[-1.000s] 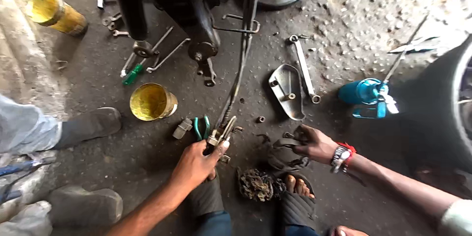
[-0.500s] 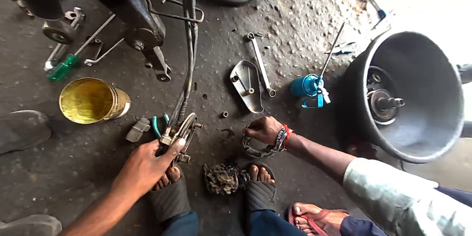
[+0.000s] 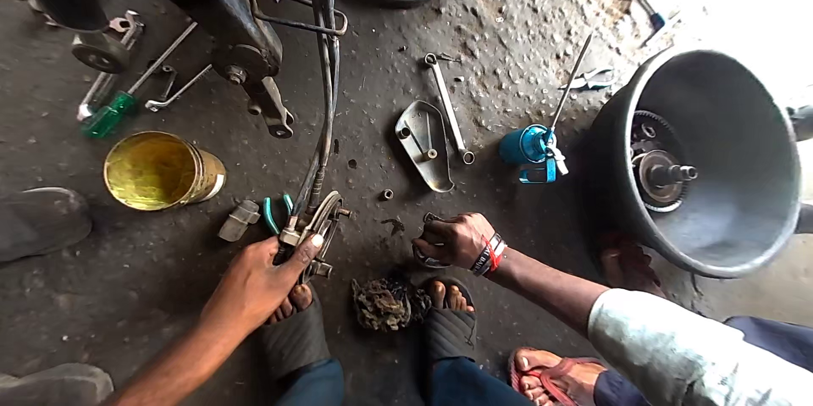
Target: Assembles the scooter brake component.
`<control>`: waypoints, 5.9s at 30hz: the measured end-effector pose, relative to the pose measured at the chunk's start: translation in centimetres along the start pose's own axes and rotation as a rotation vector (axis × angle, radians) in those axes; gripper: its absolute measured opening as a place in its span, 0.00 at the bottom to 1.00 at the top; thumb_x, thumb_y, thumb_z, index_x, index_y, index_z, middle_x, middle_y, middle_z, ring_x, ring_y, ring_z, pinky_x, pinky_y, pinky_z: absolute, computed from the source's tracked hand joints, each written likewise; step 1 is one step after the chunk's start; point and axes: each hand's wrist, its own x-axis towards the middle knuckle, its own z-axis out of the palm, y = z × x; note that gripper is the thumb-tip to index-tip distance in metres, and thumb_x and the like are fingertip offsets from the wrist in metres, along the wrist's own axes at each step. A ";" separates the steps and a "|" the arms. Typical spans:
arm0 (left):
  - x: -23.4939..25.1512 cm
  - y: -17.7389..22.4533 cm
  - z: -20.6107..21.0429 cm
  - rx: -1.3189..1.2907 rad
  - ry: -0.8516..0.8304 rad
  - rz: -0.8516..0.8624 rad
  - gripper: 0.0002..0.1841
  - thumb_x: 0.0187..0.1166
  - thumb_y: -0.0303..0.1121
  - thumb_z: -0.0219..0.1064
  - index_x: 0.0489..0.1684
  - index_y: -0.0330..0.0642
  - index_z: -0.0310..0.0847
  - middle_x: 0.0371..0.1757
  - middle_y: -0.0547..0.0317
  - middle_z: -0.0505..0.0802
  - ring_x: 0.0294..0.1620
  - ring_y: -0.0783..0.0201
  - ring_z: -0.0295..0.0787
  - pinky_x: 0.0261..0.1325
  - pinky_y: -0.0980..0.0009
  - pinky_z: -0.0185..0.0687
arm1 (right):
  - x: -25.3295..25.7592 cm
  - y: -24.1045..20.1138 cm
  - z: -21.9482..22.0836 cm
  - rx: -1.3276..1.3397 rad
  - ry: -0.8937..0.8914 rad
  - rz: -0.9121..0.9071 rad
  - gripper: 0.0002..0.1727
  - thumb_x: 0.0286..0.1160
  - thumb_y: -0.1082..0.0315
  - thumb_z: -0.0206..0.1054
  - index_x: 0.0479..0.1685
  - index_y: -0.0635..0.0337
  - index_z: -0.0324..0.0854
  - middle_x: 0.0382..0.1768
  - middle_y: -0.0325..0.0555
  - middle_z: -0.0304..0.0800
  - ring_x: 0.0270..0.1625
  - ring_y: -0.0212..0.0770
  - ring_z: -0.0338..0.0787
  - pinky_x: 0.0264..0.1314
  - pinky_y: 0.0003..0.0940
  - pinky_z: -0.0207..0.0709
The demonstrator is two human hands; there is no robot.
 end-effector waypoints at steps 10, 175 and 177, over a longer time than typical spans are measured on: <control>-0.1 -0.4 -0.1 -0.018 0.014 -0.019 0.22 0.80 0.59 0.66 0.32 0.49 0.88 0.21 0.64 0.85 0.24 0.66 0.83 0.31 0.59 0.79 | -1.7 -2.5 1.9 -0.215 -0.252 0.028 0.33 0.82 0.37 0.53 0.67 0.55 0.81 0.45 0.47 0.92 0.51 0.50 0.91 0.57 0.51 0.80; 0.8 -0.4 1.9 -0.472 -0.452 0.190 0.45 0.53 0.42 0.87 0.77 0.48 0.68 0.54 0.64 0.93 0.50 0.72 0.93 0.55 0.73 0.92 | -1.9 -8.5 -3.6 1.241 -0.023 0.486 0.44 0.59 0.69 0.83 0.81 0.54 0.68 0.64 0.46 0.88 0.56 0.40 0.95 0.58 0.36 0.93; 0.9 -0.3 1.7 -0.479 -0.412 0.174 0.41 0.48 0.40 0.87 0.70 0.47 0.76 0.48 0.63 0.95 0.45 0.71 0.94 0.49 0.73 0.92 | -1.8 -8.6 -3.7 1.251 -0.009 0.494 0.40 0.57 0.71 0.83 0.77 0.53 0.72 0.60 0.45 0.90 0.51 0.40 0.96 0.54 0.36 0.94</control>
